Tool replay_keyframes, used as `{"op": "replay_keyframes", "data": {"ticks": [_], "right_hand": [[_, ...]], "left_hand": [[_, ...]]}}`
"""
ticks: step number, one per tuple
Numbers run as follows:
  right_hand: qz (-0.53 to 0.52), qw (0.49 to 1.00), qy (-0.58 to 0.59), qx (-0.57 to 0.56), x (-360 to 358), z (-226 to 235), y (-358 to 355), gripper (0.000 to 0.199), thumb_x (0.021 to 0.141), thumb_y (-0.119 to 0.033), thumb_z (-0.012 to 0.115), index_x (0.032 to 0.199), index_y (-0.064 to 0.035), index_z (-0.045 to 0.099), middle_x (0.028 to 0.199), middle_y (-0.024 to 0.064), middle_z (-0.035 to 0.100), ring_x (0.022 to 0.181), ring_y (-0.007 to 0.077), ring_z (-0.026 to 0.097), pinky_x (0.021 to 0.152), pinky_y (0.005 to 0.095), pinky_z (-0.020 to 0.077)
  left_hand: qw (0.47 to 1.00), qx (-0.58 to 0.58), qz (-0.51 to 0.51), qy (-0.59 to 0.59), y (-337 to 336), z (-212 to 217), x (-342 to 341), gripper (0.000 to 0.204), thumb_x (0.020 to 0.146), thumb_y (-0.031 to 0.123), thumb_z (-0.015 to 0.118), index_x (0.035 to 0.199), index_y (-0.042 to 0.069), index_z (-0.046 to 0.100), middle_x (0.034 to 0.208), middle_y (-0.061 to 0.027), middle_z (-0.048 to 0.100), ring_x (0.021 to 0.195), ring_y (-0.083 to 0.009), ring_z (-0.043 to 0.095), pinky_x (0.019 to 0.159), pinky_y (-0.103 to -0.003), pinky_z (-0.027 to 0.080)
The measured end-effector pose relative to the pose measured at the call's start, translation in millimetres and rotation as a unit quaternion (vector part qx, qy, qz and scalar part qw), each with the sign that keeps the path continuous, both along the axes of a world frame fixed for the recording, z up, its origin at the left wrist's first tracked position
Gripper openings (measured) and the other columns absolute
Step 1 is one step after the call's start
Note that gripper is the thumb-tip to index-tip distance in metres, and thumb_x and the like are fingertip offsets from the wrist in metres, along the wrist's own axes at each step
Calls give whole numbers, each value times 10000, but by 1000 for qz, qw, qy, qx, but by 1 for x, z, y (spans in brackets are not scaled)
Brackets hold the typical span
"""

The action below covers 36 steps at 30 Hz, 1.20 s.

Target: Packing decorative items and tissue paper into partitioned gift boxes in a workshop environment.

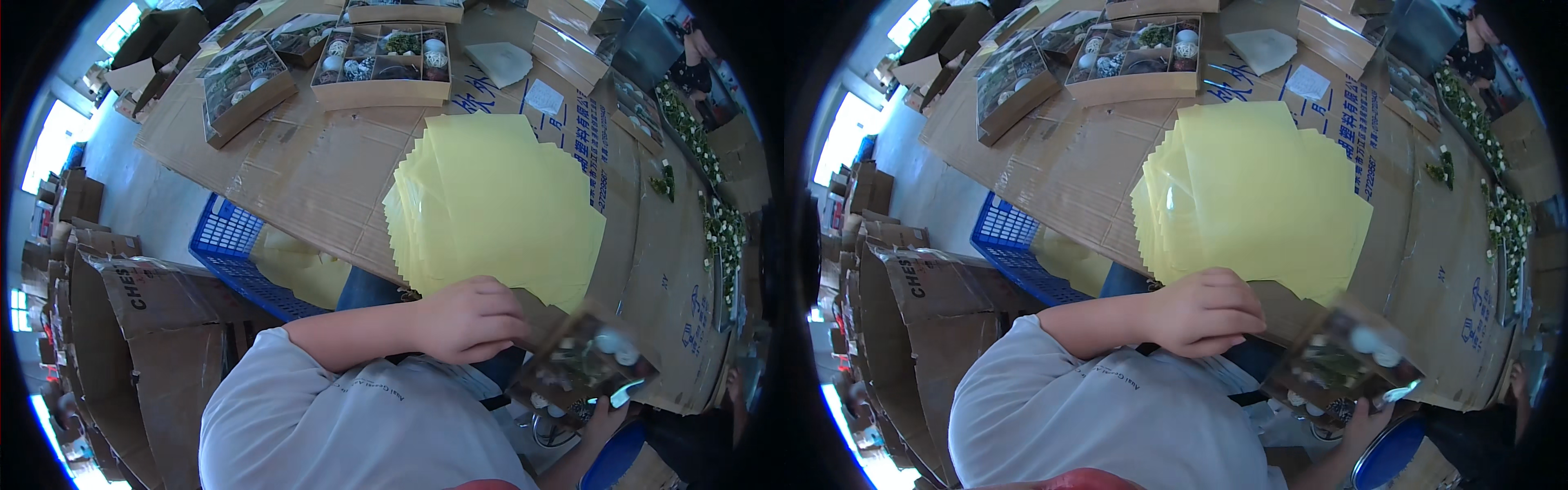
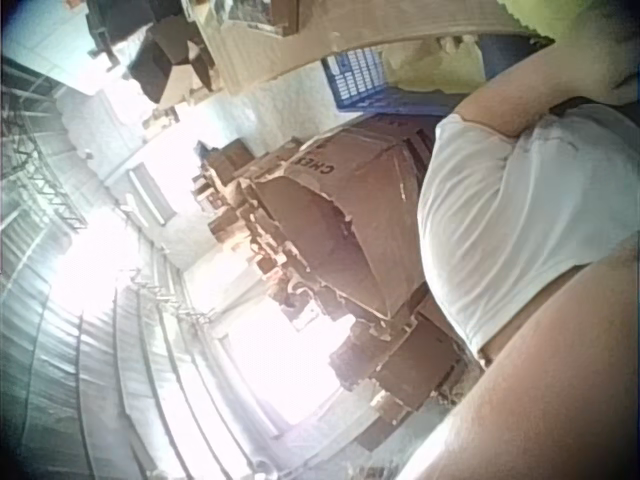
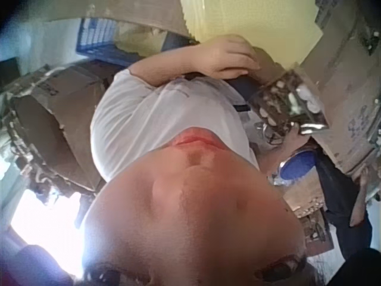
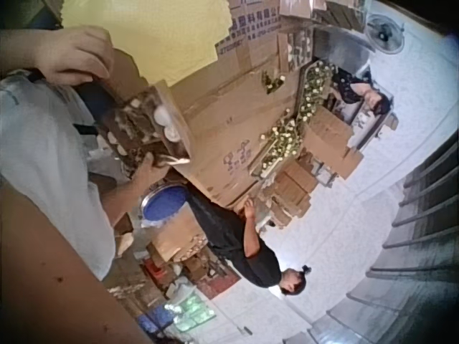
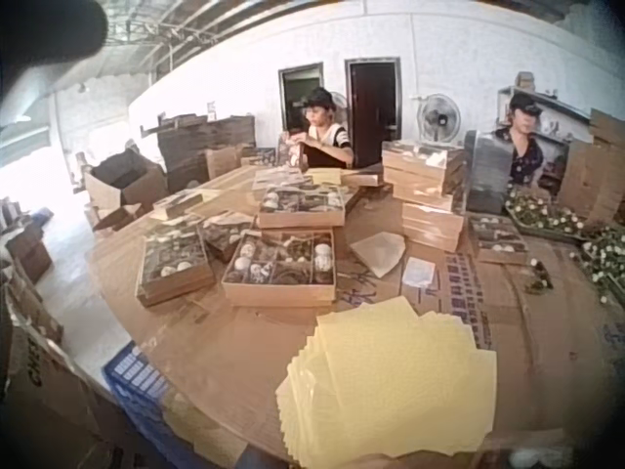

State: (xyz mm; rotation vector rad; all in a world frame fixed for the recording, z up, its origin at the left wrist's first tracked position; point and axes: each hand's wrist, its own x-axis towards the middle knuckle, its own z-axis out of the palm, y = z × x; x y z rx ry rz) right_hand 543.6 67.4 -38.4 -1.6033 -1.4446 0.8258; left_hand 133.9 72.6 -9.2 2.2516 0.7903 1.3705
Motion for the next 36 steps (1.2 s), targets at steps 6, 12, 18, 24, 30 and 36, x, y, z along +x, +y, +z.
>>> {"op": "replay_keyframes", "data": {"ticks": [6,12,18,24,30,36], "right_hand": [[340,902,-262,38,-132,78,33,719,520,-527,854,948,-17,583,692,94,590,626,264,632,572,342,496],[482,822,-278,122,-225,84,47,586,571,-492,811,900,-64,584,702,79,599,603,281,605,544,376,474],[514,774,-368,26,-239,100,56,544,569,-469,812,858,-52,616,744,95,619,669,285,615,607,364,482],[535,781,-322,4,-232,88,52,544,559,-478,813,828,-44,628,741,109,624,679,293,619,624,366,492],[593,739,-303,-104,-244,104,64,551,744,-482,713,1040,-52,538,841,140,646,813,334,636,689,413,491],[493,854,-167,-6,-249,58,118,120,871,-123,560,948,-34,538,809,130,585,741,292,587,664,376,461]], "left_hand": [[979,-203,9,-4,-30,21,-17,790,773,286,700,1388,-23,311,1192,-243,526,1120,-401,514,955,-437,417],[904,-416,99,22,-65,-3,-54,710,718,273,805,1253,-22,442,1129,-196,585,1051,-330,592,885,-372,464],[877,-417,181,-154,-117,-66,-69,686,723,245,828,1244,20,442,1160,-98,557,1074,-189,553,923,-350,443],[844,-471,36,-253,-121,-88,-65,702,795,326,765,1302,28,383,1199,-45,513,1133,-136,464,965,-319,393],[849,-494,-62,-179,-93,-80,-75,737,810,321,749,1354,29,347,1210,-57,497,1116,-145,451,967,-326,387],[829,-558,20,-3,-78,-54,-103,467,853,229,679,1216,-5,501,1078,-143,625,996,-216,590,868,-340,470]]}}
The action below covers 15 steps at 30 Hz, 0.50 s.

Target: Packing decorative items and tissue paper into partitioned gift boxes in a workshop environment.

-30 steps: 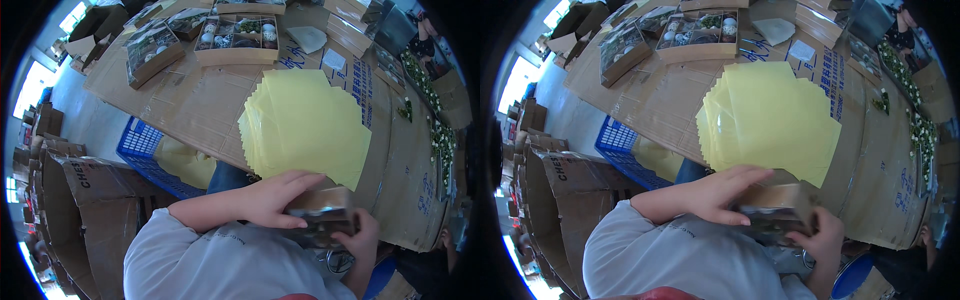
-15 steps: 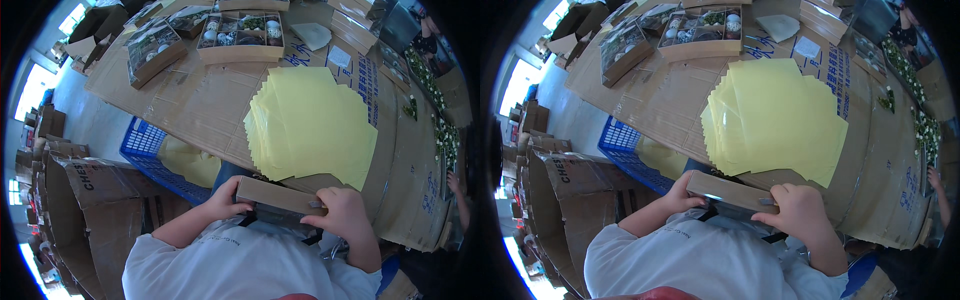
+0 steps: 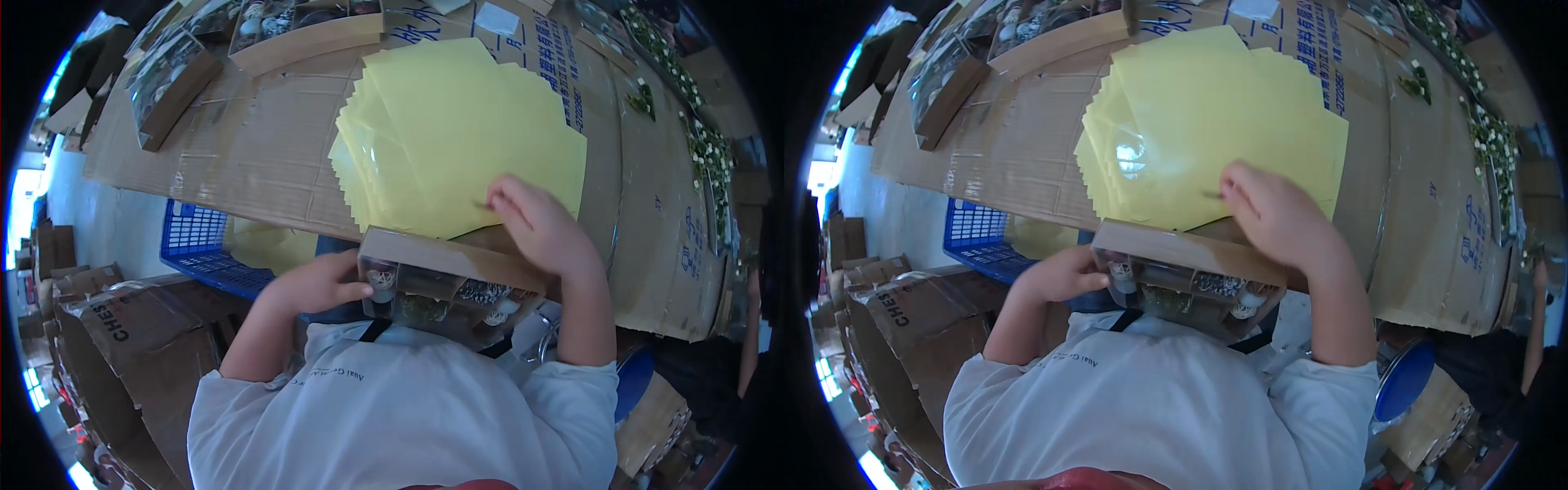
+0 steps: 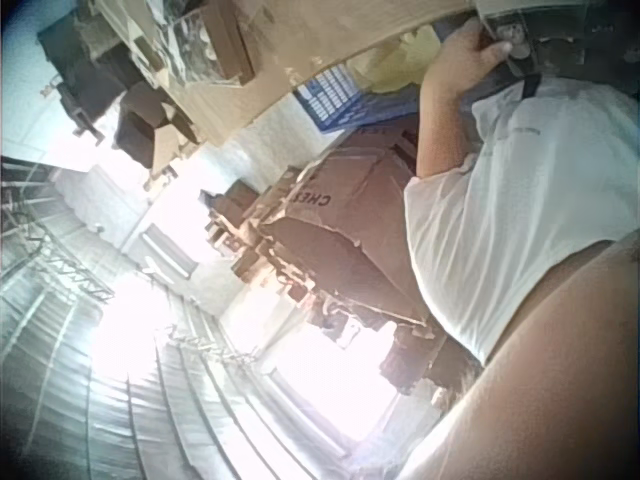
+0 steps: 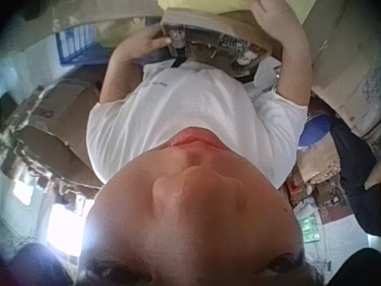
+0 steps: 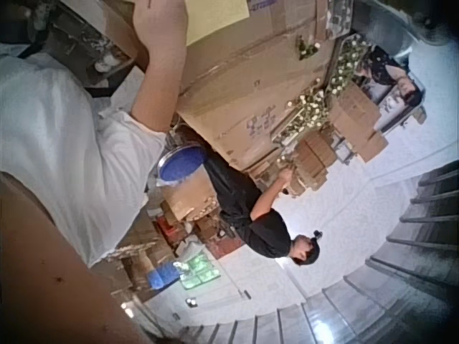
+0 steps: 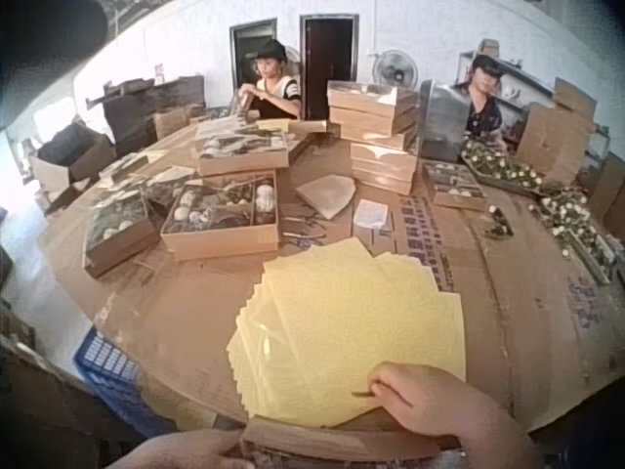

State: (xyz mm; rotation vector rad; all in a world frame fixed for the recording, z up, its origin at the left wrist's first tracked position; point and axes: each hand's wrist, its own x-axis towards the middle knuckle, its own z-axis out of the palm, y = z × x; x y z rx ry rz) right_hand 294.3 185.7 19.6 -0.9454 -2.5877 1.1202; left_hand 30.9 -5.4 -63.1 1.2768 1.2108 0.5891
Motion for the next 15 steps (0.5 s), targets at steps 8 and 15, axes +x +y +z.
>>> {"op": "replay_keyframes", "data": {"ticks": [8,15], "right_hand": [[19,976,0,215,-9,-29,20,62,814,-124,593,849,-74,605,771,114,557,717,308,590,645,398,478],[36,976,16,212,-6,-31,13,114,786,-166,666,860,-87,632,871,81,533,757,267,596,648,368,483]], "left_hand": [[948,207,210,-121,40,60,-4,193,901,107,591,1053,-10,582,924,-70,620,905,-164,593,795,-301,470],[912,386,22,141,126,37,22,270,823,71,643,1091,33,639,1180,-125,614,1160,-305,537,981,-392,418]]}}
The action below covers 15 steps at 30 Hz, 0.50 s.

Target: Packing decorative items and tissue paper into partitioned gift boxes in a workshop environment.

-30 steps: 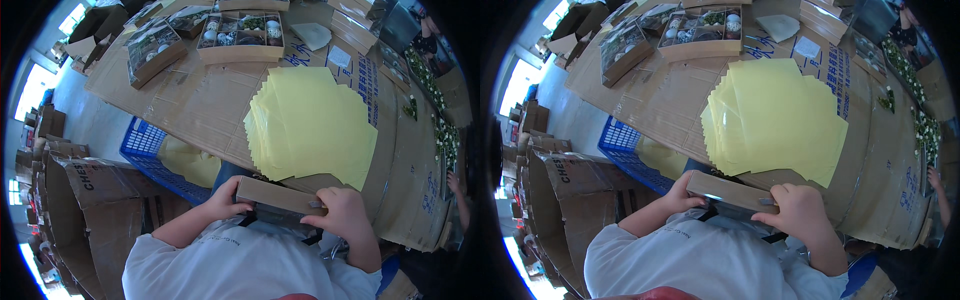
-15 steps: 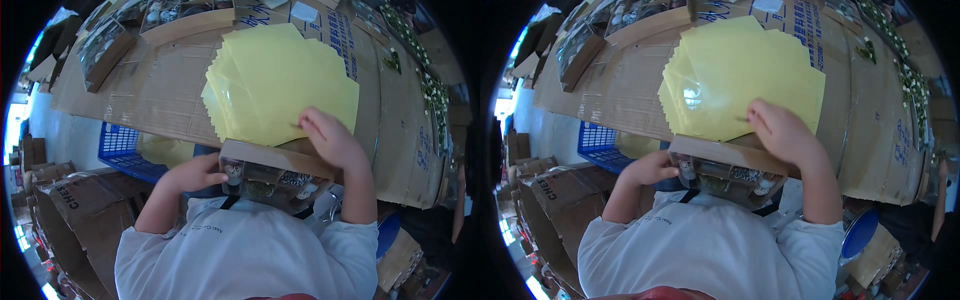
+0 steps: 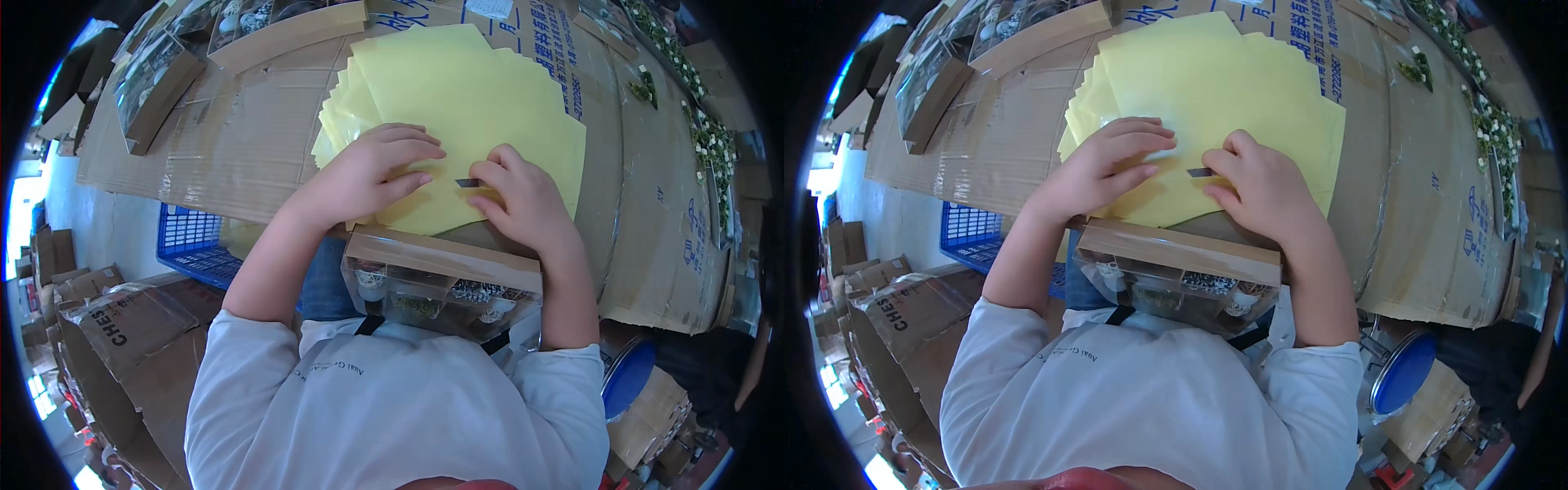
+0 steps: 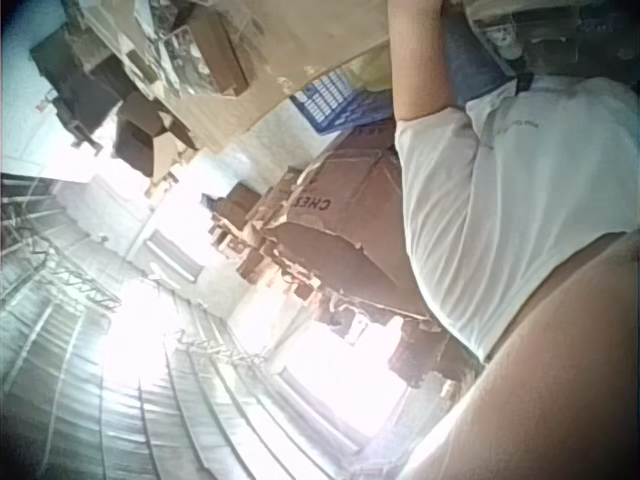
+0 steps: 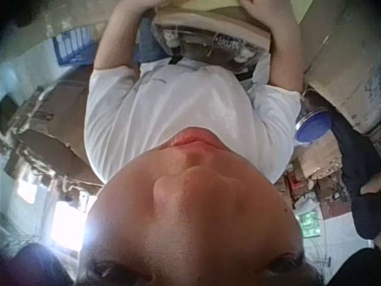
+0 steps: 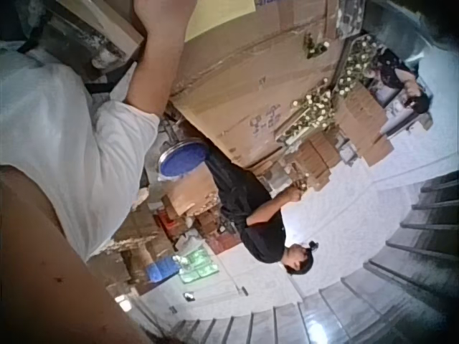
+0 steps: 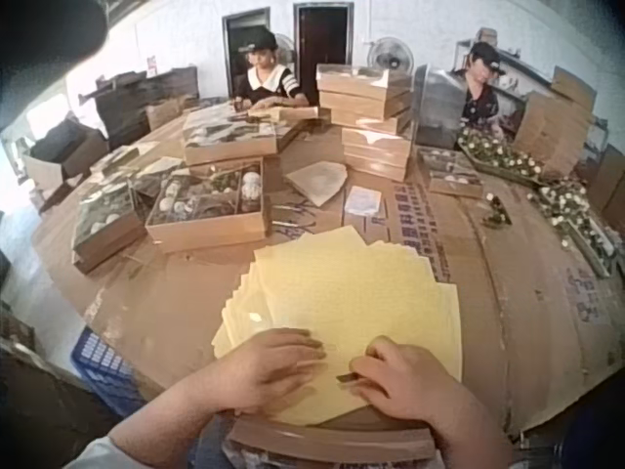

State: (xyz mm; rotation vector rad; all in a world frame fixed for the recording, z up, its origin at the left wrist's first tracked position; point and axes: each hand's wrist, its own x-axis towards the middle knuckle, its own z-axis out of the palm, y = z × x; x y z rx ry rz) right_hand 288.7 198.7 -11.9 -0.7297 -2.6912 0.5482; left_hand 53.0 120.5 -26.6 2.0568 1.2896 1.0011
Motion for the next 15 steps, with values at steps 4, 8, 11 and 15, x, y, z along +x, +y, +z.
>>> {"op": "replay_keyframes", "data": {"ticks": [4,8,11,15], "right_hand": [[2,999,31,17,-2,-7,2,157,813,-179,654,937,-87,622,846,88,549,762,268,602,649,369,488],[2,999,29,17,0,-8,2,150,824,-189,648,921,-79,619,763,88,560,732,274,602,629,369,489],[-75,997,27,-22,-4,-5,-2,139,829,-210,647,845,-73,632,698,87,567,696,276,599,610,371,488],[-16,996,57,65,-4,-8,3,136,841,-221,635,840,-86,621,724,92,598,670,286,602,594,385,486]], "left_hand": [[984,77,64,150,2,-11,11,292,782,208,690,1042,80,650,1186,-97,607,1161,-300,533,990,-454,402],[977,74,97,176,0,-10,14,312,755,244,718,1022,97,653,1201,-81,603,1208,-285,512,1017,-461,388],[977,77,91,180,-1,-10,13,310,736,245,734,1004,110,656,1191,-70,610,1200,-278,520,1016,-467,390],[978,93,66,176,-1,-11,11,283,714,225,747,961,114,664,1162,-65,624,1173,-281,541,1001,-453,407]]}}
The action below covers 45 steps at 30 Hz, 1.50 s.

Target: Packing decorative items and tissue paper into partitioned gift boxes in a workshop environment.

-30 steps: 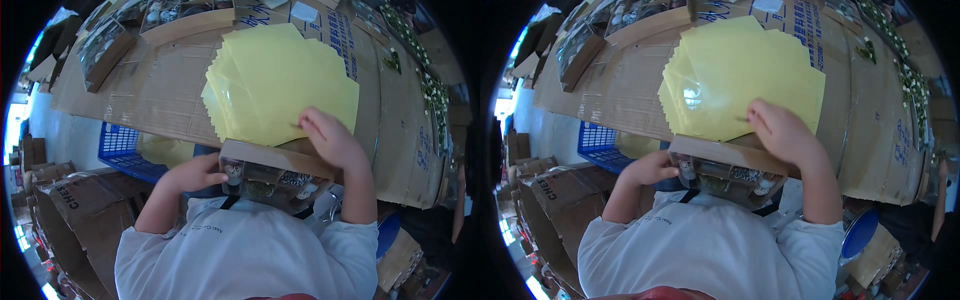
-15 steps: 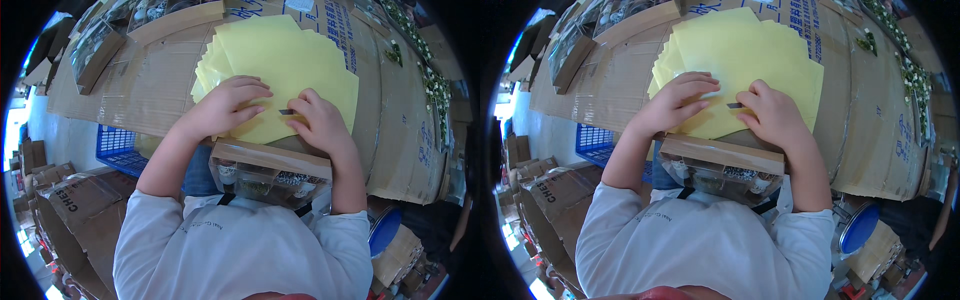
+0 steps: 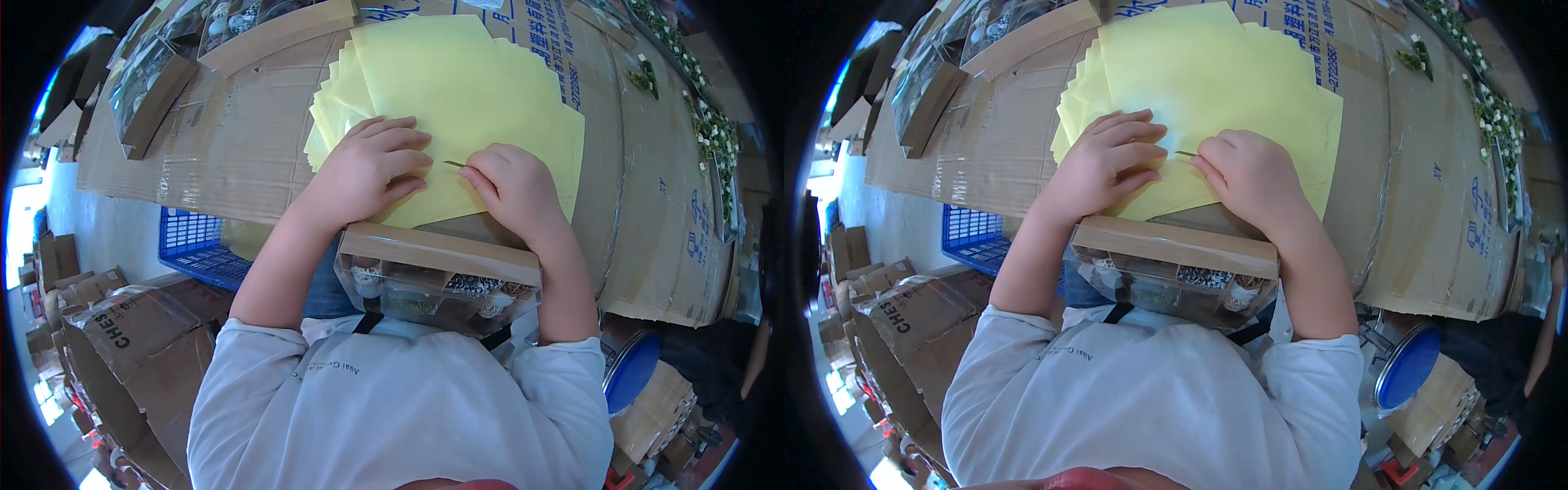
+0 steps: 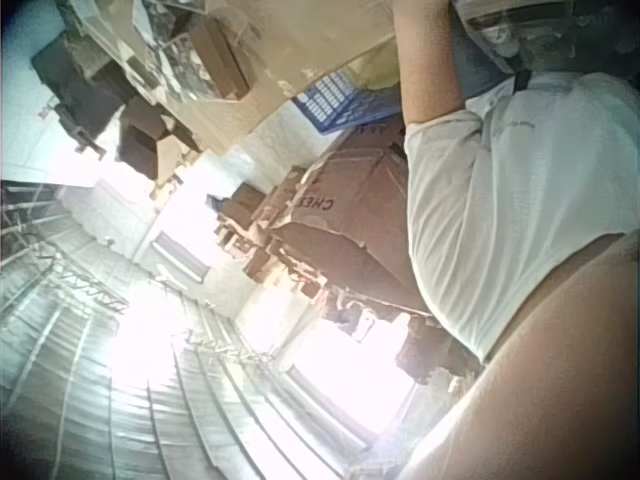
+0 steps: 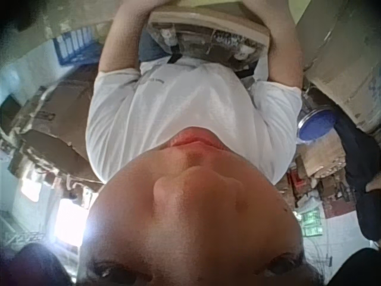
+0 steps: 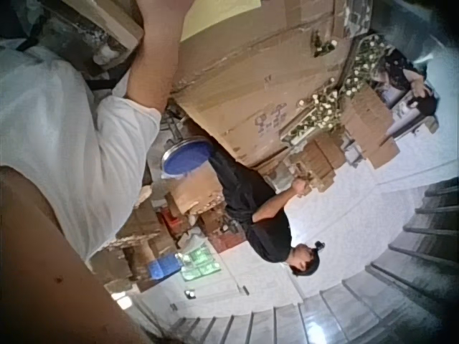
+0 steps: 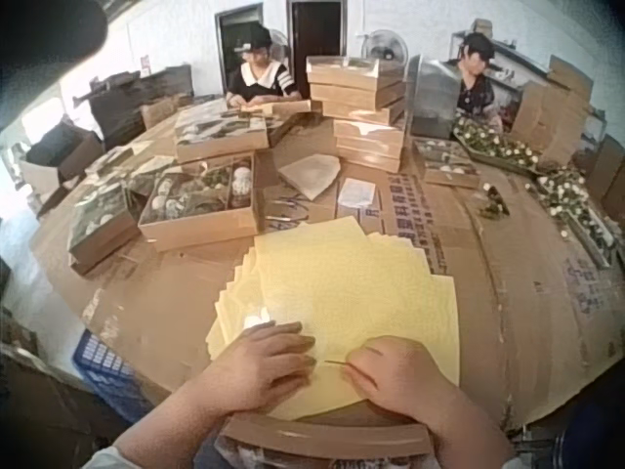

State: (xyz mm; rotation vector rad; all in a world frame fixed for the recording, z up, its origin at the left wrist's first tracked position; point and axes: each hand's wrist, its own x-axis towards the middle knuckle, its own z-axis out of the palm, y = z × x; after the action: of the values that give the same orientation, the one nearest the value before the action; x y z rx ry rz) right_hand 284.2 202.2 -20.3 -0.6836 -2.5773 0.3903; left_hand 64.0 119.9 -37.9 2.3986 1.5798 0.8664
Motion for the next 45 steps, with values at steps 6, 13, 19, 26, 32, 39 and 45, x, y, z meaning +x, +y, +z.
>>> {"op": "replay_keyframes", "data": {"ticks": [6,13,19,26,32,39,45], "right_hand": [[-11,1000,7,-27,-4,-3,-4,147,844,-229,624,796,-91,617,714,87,580,656,284,596,588,387,486],[6,999,-43,-27,-3,0,0,172,834,-243,629,754,-90,621,731,92,618,668,279,606,589,386,486],[22,998,-41,-47,-7,0,-1,173,809,-236,650,730,-89,607,672,91,605,635,285,600,577,391,479],[-9,998,-39,-50,-4,3,2,208,795,-238,661,687,-77,587,642,105,600,610,299,596,564,395,472],[2,995,-62,-76,-7,3,3,190,794,-231,654,691,-77,613,639,108,607,607,297,599,568,394,472],[-13,993,-58,-102,-8,3,3,193,793,-236,664,691,-81,614,636,103,609,592,287,593,556,379,468],[-26,987,-45,-149,-8,1,3,203,794,-241,667,688,-79,608,621,101,604,582,284,592,545,373,461]], "left_hand": [[999,-2,-33,-21,1,-1,-1,282,685,160,764,944,86,680,1155,-86,627,1183,-317,532,968,-420,436],[999,-15,-36,-23,0,4,1,317,664,173,778,951,80,680,1156,-85,625,1177,-315,532,957,-419,440],[999,-8,-36,-14,-1,4,1,329,662,179,781,963,84,689,1158,-84,625,1179,-311,530,955,-418,441],[999,3,-46,2,0,5,2,342,661,175,778,984,94,702,1149,-76,633,1159,-305,543,950,-415,442],[999,4,-50,11,0,5,1,331,674,177,766,990,102,701,1146,-69,632,1155,-305,540,943,-414,442],[997,14,-65,32,0,4,2,314,704,172,735,1011,125,693,1175,-61,615,1166,-301,521,956,-428,421],[994,13,-103,-15,2,4,3,186,694,124,740,855,92,652,1082,-43,639,1115,-300,556,944,-423,431]]}}
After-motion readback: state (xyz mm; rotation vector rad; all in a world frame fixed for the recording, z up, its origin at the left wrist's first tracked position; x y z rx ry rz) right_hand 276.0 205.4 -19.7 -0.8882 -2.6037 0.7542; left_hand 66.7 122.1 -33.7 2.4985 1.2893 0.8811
